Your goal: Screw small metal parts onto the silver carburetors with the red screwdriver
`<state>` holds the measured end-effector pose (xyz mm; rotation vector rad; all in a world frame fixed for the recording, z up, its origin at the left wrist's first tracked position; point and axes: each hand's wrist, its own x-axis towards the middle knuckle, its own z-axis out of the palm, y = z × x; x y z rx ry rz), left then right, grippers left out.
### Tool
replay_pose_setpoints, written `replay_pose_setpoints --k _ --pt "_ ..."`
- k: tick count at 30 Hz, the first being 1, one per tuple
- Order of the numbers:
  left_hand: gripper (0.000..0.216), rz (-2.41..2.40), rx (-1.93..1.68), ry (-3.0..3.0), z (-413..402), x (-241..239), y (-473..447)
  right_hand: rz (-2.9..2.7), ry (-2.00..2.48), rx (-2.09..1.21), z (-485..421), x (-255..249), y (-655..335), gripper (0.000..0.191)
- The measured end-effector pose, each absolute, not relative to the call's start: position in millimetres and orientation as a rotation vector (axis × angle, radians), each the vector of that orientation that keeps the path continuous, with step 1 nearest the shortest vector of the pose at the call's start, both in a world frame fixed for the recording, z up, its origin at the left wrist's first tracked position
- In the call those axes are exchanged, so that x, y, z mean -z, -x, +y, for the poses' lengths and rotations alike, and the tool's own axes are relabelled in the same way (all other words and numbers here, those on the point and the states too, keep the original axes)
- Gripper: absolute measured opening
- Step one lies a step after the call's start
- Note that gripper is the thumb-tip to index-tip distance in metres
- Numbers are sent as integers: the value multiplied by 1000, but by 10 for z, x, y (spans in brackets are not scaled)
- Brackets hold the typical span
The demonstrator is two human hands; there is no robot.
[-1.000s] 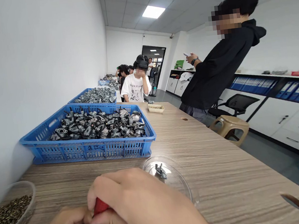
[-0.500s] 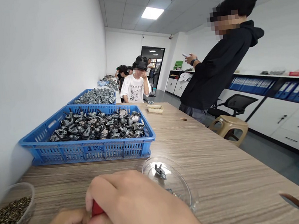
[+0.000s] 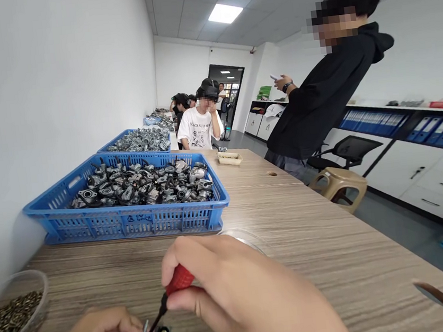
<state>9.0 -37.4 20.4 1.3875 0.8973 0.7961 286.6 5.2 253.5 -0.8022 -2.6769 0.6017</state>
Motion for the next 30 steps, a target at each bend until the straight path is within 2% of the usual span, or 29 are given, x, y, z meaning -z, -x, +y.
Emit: replay_pose_setpoints --k 30 --pt "25 960 -774 -1404 -396 -442 -138 -2772 706 -613 204 -2409 -2699 8"
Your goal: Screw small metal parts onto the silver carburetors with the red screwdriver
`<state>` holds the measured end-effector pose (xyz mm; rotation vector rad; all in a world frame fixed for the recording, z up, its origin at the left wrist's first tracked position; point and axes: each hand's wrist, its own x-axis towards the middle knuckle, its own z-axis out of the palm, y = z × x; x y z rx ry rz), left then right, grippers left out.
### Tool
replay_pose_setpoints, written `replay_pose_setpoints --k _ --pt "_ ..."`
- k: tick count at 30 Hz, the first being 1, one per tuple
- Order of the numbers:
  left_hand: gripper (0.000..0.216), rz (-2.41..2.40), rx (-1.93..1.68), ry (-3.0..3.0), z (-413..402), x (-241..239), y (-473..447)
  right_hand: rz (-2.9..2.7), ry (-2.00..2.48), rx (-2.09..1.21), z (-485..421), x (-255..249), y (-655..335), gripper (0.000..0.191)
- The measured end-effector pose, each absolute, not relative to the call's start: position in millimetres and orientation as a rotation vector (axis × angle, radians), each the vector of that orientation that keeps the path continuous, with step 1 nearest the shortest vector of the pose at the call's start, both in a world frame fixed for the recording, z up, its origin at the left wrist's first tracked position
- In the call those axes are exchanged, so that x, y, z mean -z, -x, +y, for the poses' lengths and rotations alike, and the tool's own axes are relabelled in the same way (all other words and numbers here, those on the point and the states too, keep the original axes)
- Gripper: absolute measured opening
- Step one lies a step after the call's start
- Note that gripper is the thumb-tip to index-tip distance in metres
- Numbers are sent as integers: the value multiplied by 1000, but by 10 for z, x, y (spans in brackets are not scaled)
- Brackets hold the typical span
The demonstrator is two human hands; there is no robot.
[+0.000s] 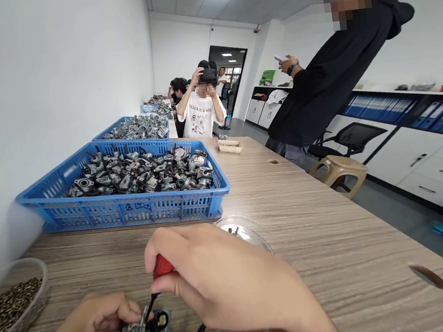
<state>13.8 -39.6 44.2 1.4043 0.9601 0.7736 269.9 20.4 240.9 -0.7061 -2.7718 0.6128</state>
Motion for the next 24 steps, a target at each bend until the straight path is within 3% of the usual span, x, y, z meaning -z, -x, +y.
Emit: replay_pose_setpoints --k 24 --pt "23 951 -776 -1446 -412 -453 -131 -2786 711 -596 159 -2434 -2691 4"
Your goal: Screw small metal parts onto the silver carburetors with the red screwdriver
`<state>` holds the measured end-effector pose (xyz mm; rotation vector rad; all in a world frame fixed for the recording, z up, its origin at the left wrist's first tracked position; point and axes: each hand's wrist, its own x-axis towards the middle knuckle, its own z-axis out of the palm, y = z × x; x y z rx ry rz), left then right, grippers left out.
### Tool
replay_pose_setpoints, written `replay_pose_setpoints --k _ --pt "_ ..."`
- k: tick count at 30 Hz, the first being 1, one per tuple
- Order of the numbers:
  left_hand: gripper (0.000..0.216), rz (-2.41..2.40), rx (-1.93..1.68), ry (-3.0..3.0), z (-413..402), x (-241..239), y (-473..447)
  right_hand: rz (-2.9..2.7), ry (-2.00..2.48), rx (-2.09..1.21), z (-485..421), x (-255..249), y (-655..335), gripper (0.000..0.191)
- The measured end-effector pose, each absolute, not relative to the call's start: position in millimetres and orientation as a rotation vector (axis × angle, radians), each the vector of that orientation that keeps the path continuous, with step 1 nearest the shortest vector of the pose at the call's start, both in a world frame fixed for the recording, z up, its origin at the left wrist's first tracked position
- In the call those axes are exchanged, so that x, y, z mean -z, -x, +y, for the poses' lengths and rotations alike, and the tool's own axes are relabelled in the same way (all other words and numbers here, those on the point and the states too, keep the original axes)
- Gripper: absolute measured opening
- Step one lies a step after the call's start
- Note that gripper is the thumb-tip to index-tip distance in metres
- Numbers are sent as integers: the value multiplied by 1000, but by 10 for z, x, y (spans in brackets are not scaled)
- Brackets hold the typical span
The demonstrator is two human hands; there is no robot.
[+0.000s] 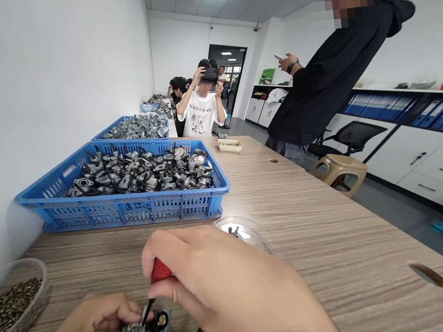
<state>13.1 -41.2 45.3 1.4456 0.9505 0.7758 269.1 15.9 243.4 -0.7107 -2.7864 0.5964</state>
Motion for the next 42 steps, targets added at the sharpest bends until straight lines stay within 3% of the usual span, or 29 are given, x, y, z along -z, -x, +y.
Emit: replay_pose_setpoints --k 12,19,22,24,28,30,42 --pt "22 1014 -734 -1501 -428 -459 -105 -2659 693 -366 121 -2308 -2512 29" --pt "24 1033 -760 -1501 -440 -336 -80 -2684 751 -303 126 -2324 -2488 29" --pt "23 983 -789 -1503 -425 -337 -92 -2709 857 -320 96 -2365 -2517 20" --pt "23 954 -801 -1512 -415 -351 -104 -2710 846 -402 87 -2384 -2549 14" --pt "24 973 -815 -1533 -412 -364 -108 -2719 698 -667 100 -2402 -2586 24" --pt "22 996 -799 -1554 -413 -369 -100 -2748 681 -711 113 -2403 -2574 18" --pt "20 1108 -793 -1699 -462 -488 -154 -2739 610 -567 156 -2350 -2484 9"
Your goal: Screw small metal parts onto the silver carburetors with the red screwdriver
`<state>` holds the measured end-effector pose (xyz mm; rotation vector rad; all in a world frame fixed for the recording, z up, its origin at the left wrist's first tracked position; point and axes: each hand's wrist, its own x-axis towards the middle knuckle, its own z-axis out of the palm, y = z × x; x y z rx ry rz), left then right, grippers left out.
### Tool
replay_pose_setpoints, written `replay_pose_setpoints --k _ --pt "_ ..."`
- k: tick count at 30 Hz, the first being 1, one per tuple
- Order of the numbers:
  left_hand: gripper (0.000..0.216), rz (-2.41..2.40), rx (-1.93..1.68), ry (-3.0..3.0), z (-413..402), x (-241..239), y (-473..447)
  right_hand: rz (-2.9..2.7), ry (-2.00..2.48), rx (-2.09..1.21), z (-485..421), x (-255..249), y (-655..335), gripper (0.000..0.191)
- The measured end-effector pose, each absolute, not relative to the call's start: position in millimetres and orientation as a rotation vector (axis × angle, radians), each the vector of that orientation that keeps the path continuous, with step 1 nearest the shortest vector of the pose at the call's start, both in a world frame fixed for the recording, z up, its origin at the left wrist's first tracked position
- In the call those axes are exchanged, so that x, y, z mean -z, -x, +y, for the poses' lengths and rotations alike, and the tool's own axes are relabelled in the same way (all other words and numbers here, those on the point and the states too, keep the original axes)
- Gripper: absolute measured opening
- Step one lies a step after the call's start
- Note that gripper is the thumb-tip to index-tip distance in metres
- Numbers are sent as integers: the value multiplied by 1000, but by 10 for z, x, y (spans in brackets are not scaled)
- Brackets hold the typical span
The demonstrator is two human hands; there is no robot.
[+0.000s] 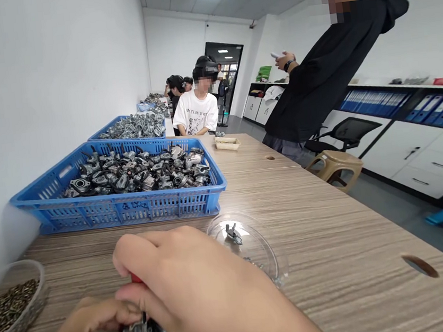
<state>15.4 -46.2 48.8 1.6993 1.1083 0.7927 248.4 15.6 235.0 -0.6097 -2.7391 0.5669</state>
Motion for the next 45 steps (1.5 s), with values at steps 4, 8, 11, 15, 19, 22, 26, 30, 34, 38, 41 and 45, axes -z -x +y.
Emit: replay_pose_setpoints --k 4,8,11,15,19,22,26,30,34,38,41,45 --pt "23 1111 -797 -1716 -449 -483 -149 -2701 693 -421 137 -2314 -2462 20" --pt "25 1187 -782 -1725 -457 -486 -146 -2666 691 -270 99 -2264 -2442 31" --pt "20 1215 -776 -1775 -456 -486 -145 -2665 709 -203 63 -2257 -2433 35" --pt "18 1157 -798 -1782 -438 -477 -138 -2696 864 -294 9 -2333 -2480 20" --pt "18 1107 -807 -1759 -439 -487 -138 -2724 926 -464 -63 -2421 -2549 4" --pt "20 1127 -815 -1801 -456 -475 -138 -2748 968 -505 -99 -2427 -2536 10" --pt "23 1096 -813 -1900 -478 -393 -123 -2784 984 -466 -112 -2399 -2478 13" --pt "24 1101 -892 -2012 -492 -323 -119 -2781 977 -368 -118 -2398 -2457 21" --pt "26 1059 -990 -2021 -504 -322 -143 -2769 1009 -301 -125 -2396 -2445 27" --pt "25 1082 -957 -2001 -532 -345 -146 -2797 1021 -336 -116 -2392 -2418 27" --pt "22 1073 -896 -1979 -541 -365 -134 -2780 1002 -387 -105 -2408 -2415 21" --pt "23 1089 -965 -2063 -542 -385 -131 -2741 939 -535 -129 -2437 -2492 14"
